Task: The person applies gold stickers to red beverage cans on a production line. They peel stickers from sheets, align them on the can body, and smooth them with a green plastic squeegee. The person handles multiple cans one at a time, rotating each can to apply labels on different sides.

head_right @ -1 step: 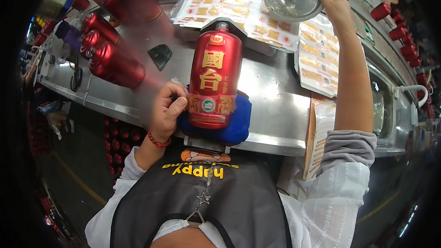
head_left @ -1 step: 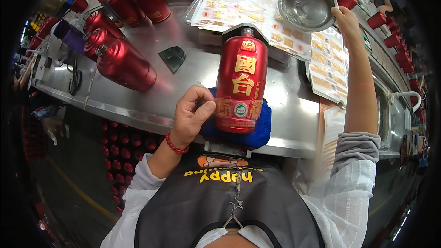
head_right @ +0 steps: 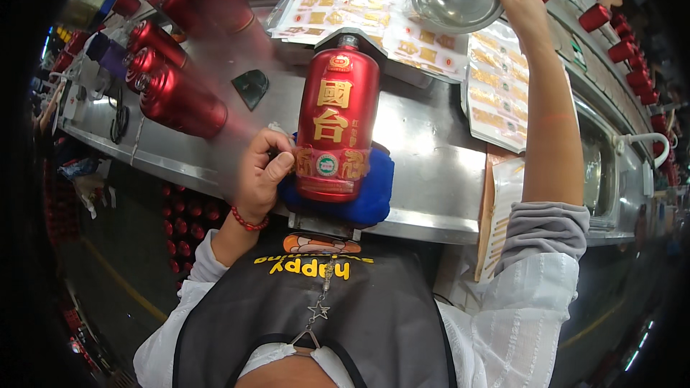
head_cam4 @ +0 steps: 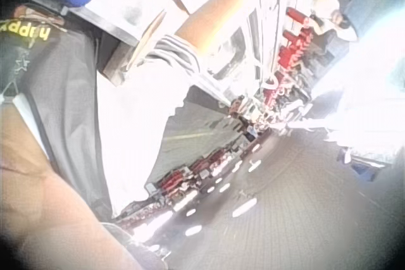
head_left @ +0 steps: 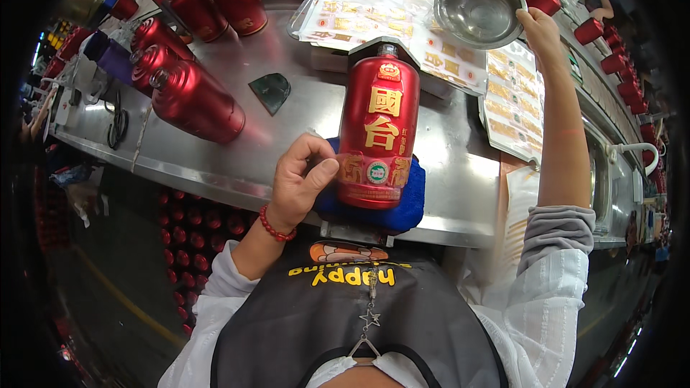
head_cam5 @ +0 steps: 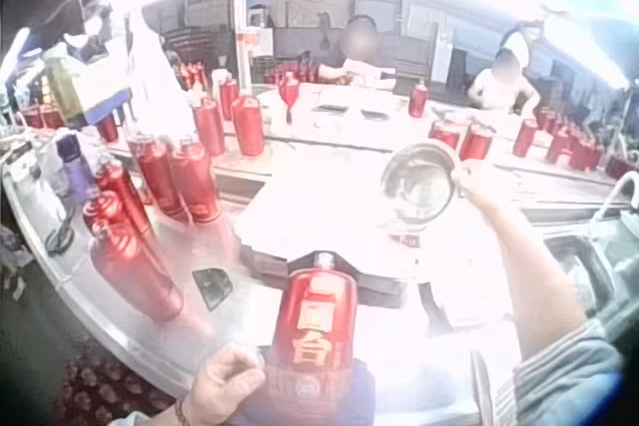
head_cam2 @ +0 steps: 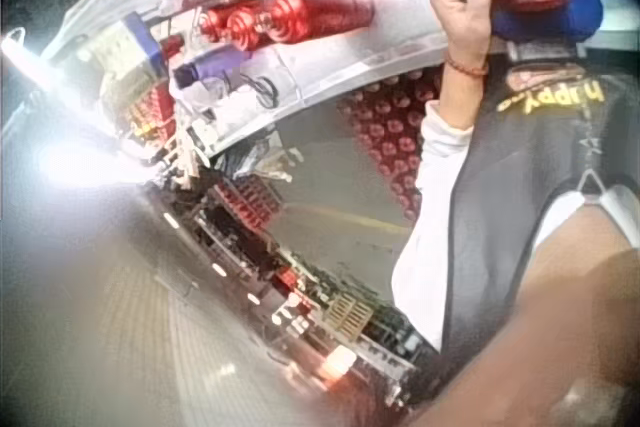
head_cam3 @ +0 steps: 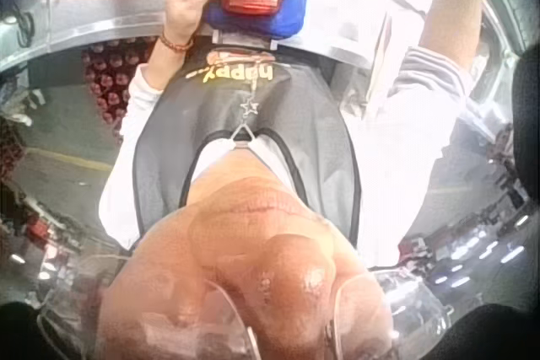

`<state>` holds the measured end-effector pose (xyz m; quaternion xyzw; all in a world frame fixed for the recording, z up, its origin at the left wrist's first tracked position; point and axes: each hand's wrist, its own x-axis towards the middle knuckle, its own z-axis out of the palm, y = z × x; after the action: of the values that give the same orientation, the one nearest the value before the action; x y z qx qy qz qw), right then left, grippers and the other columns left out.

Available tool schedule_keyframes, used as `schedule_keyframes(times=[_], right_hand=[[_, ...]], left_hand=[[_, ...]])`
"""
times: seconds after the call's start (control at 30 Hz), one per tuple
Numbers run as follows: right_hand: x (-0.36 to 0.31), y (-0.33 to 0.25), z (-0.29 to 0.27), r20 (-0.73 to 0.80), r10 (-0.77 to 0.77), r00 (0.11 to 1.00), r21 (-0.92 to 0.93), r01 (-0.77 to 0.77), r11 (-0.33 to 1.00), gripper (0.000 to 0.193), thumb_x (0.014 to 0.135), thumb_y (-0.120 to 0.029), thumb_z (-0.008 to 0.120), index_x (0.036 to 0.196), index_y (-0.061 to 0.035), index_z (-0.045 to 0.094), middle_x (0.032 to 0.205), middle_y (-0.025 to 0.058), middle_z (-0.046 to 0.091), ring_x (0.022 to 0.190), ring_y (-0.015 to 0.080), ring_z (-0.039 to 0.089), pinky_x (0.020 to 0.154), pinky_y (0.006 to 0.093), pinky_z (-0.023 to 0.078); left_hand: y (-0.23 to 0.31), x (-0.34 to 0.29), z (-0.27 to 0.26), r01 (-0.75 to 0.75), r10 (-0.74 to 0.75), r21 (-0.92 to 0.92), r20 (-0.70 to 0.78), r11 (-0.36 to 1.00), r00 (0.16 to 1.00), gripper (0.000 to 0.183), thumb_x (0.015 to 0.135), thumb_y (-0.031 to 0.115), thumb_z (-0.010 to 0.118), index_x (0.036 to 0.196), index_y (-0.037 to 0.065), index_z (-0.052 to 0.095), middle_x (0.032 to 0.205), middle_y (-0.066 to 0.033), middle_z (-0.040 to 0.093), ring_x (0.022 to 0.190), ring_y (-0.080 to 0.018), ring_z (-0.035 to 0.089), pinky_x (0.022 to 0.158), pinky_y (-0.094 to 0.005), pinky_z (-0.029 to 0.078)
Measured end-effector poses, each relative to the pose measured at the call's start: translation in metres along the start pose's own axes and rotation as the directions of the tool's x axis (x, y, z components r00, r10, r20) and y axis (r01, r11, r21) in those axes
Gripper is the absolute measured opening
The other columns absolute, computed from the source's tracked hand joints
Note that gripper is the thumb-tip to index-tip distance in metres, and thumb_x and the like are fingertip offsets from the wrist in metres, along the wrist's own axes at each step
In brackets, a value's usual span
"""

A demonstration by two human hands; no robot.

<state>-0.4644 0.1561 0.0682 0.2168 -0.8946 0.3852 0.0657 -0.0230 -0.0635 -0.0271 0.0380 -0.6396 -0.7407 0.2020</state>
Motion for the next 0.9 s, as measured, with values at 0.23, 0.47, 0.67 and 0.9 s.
schedule_keyframes(times=[0.23, 0.47, 0.67, 0.9], right_hand=[[-0.004, -0.004, -0.008, -0.034, 0.11, 0.993, 0.139, -0.104, 0.985, 0.023, 0.093, -0.028, 0.063, 0.086, -0.0065, 0.066, 0.071, -0.0046, 0.05, 0.063, 0.0076, 0.045, 0.052, 0.0267, 0.036], [-0.036, 0.064, -0.09, -0.074, 0.355, 0.932, 0.361, -0.307, 0.881, 0.02, 0.089, -0.028, 0.064, 0.091, -0.0086, 0.067, 0.08, -0.0003, 0.056, 0.068, 0.0124, 0.051, 0.054, 0.0288, 0.042], [-0.07, 0.133, -0.156, -0.344, 0.209, 0.916, -0.121, -0.264, 0.957, 0.028, 0.089, -0.029, 0.063, 0.08, -0.0023, 0.064, 0.067, 0.0056, 0.057, 0.061, 0.0193, 0.056, 0.058, 0.0373, 0.044], [-0.108, 0.156, -0.152, -0.278, -0.494, 0.824, -0.682, 0.192, 0.706, 0.027, 0.092, -0.022, 0.057, 0.077, 0.0002, 0.062, 0.084, 0.0208, 0.064, 0.085, 0.0423, 0.059, 0.082, 0.05, 0.046]], left_hand=[[0.001, -0.001, 0.0, 0.0, 0.0, 0.031, -0.008, 1.0, 1.0, 0.01, 0.099, 0.013, 0.061, 0.098, 0.004, 0.055, 0.083, 0.0042, 0.048, 0.072, -0.0025, 0.042, 0.065, -0.0186, 0.036], [0.003, 0.001, 0.005, -0.039, 0.039, 0.02, -0.018, 0.999, 0.999, 0.014, 0.101, 0.017, 0.059, 0.099, 0.004, 0.053, 0.085, 0.0019, 0.05, 0.074, -0.0054, 0.044, 0.068, -0.0212, 0.038], [-0.004, 0.0, 0.003, -0.05, 0.05, -0.057, -0.007, 0.997, 0.999, 0.008, 0.1, 0.012, 0.057, 0.1, 0.006, 0.052, 0.09, 0.0026, 0.05, 0.08, -0.0055, 0.045, 0.074, -0.0208, 0.038], [-0.01, -0.002, 0.0, -0.067, 0.065, -0.032, -0.071, 0.997, 0.995, 0.01, 0.1, 0.012, 0.059, 0.101, 0.005, 0.053, 0.088, 0.0036, 0.049, 0.074, -0.003, 0.04, 0.067, -0.0183, 0.032]])
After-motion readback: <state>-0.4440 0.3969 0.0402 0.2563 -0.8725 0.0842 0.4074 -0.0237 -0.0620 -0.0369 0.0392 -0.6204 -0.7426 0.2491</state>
